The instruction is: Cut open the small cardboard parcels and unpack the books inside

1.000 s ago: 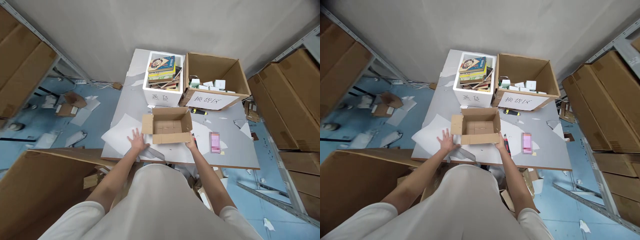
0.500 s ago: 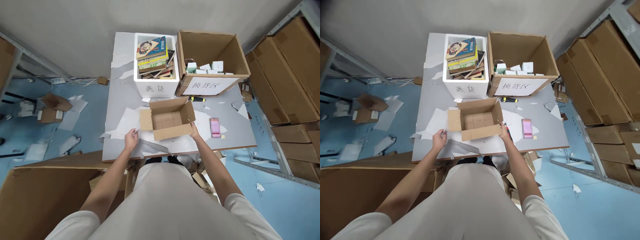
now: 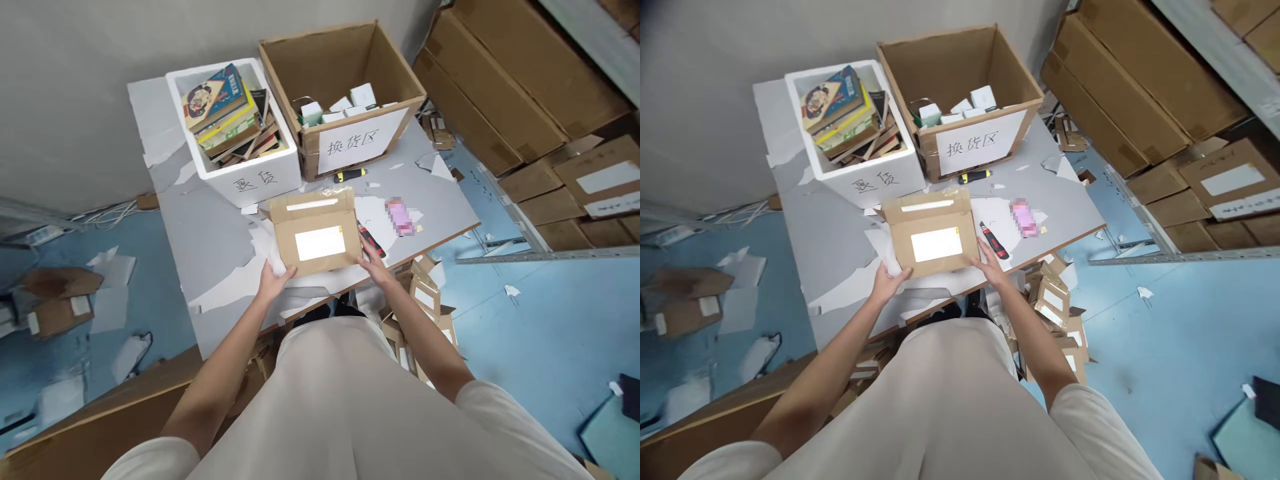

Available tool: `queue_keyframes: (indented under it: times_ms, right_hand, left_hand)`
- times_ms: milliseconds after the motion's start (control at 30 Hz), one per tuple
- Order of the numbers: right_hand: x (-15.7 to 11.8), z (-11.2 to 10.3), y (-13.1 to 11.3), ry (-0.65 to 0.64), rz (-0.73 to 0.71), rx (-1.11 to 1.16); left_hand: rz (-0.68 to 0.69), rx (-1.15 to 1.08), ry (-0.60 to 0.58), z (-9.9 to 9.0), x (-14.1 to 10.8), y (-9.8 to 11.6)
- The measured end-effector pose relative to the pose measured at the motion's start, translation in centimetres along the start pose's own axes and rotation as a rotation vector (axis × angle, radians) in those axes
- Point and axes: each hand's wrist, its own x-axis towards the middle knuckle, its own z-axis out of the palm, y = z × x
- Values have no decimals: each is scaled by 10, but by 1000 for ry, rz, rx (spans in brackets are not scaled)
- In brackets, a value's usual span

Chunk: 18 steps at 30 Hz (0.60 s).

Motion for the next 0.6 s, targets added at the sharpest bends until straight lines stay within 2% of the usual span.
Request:
queue_keyframes:
  times_ms: [67, 167, 267, 367, 433, 500, 533, 600]
  right_hand:
    - [-18, 4, 16, -42, 63, 46]
    - [-33, 12, 35, -9, 30, 118]
    - [-47, 6, 39, 73, -68, 175]
    - [-73, -18, 34, 229, -175, 180]
    - [-102, -42, 35, 376, -223, 184]
    - [-139, -67, 41, 576, -248, 190]
    - [-160, -78, 46, 690, -250, 184]
    - [-205, -99, 61, 930, -234, 145]
  left_hand:
    - [-24, -15, -42, 14, -7, -4]
    - [-25, 53, -59, 27, -13, -1]
    - [68, 217, -12, 34, -19, 20]
    - [223, 309, 6, 57, -26, 53]
    - [340, 311, -31, 89, -32, 74]
    - [401, 293, -112, 133, -41, 88]
    - [397, 275, -185, 158, -47, 91]
    - [331, 220, -414, 212, -61, 89]
